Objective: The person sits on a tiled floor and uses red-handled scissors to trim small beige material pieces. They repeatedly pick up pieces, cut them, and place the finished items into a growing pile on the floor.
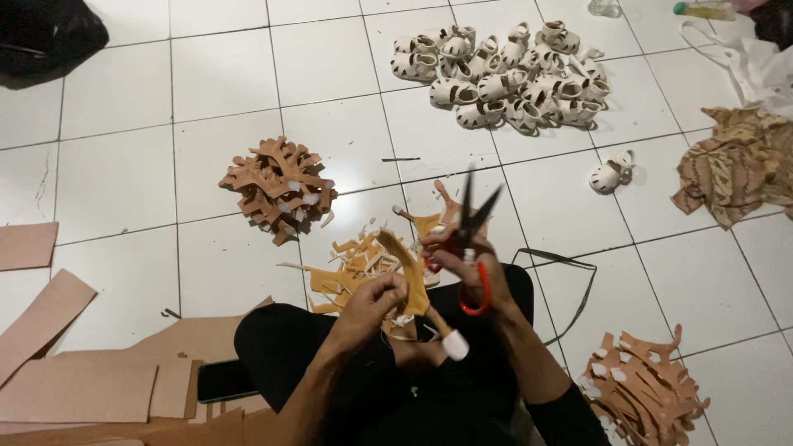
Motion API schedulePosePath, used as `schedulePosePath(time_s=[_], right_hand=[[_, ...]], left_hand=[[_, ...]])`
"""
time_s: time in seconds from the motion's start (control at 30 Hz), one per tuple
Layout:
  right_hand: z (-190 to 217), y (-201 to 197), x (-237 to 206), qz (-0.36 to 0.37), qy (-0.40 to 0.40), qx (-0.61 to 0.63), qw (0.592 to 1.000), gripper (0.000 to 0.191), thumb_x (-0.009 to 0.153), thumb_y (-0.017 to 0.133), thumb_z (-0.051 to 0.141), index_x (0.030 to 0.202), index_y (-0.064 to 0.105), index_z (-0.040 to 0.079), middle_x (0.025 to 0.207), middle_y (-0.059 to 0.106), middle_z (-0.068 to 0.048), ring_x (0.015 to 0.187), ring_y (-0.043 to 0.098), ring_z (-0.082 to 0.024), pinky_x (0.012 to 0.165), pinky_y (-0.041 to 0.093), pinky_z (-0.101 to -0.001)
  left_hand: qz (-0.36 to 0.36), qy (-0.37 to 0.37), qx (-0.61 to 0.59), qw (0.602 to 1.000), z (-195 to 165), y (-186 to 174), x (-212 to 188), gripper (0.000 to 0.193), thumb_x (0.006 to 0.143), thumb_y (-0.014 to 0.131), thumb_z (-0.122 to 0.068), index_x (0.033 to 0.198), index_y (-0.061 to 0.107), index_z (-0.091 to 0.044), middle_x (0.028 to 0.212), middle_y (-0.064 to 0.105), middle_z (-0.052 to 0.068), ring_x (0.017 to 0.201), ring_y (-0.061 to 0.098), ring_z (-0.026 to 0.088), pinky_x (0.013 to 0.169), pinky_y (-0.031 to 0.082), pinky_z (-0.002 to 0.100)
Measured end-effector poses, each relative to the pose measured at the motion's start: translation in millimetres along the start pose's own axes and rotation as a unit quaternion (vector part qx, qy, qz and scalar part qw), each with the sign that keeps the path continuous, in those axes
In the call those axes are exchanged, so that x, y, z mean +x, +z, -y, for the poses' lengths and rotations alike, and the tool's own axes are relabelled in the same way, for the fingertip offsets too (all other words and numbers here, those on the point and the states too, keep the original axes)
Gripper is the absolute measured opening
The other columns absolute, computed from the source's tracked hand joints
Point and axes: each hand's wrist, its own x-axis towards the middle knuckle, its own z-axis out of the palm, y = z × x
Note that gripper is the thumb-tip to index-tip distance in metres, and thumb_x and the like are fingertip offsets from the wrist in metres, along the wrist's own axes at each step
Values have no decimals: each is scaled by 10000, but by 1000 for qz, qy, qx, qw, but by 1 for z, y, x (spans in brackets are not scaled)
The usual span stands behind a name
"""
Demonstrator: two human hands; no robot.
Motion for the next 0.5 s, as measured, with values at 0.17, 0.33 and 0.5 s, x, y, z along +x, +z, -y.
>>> schedulePosePath(time_s=[0.17, 0.33, 0.5], right_hand=[[-1, 30, -7, 23, 21, 43, 999, 263, 918, 757, 103, 1109, 603, 9, 1074, 723, -96, 978, 681, -146, 912, 568, -305], [8, 43, -18, -71, 48, 32, 996, 255, 905, 770, 73, 1060, 578, 7, 971, 710, -78, 823, 647, -110, 743, 538, -258], [15, 50, -20, -169, -93, -211, 958, 220, 909, 761, 102, 1061, 619, 32, 929, 755, -56, 769, 712, -89, 634, 572, -223]], left_hand=[[35, -77, -119, 989, 25, 5, -5, 115, 1004, 521, -111, 911, 580, -77, 737, 449, -60, 622, 370, 42, 531, 295, 202], [-32, -27, 38, 998, 8, 8, -9, 111, 974, 604, -132, 931, 642, -37, 820, 582, -3, 748, 523, 83, 637, 415, 217], [-256, 4, 323, 911, -37, 34, -14, 267, 872, 782, -227, 989, 695, -3, 1007, 747, 121, 929, 734, 222, 822, 616, 368]])
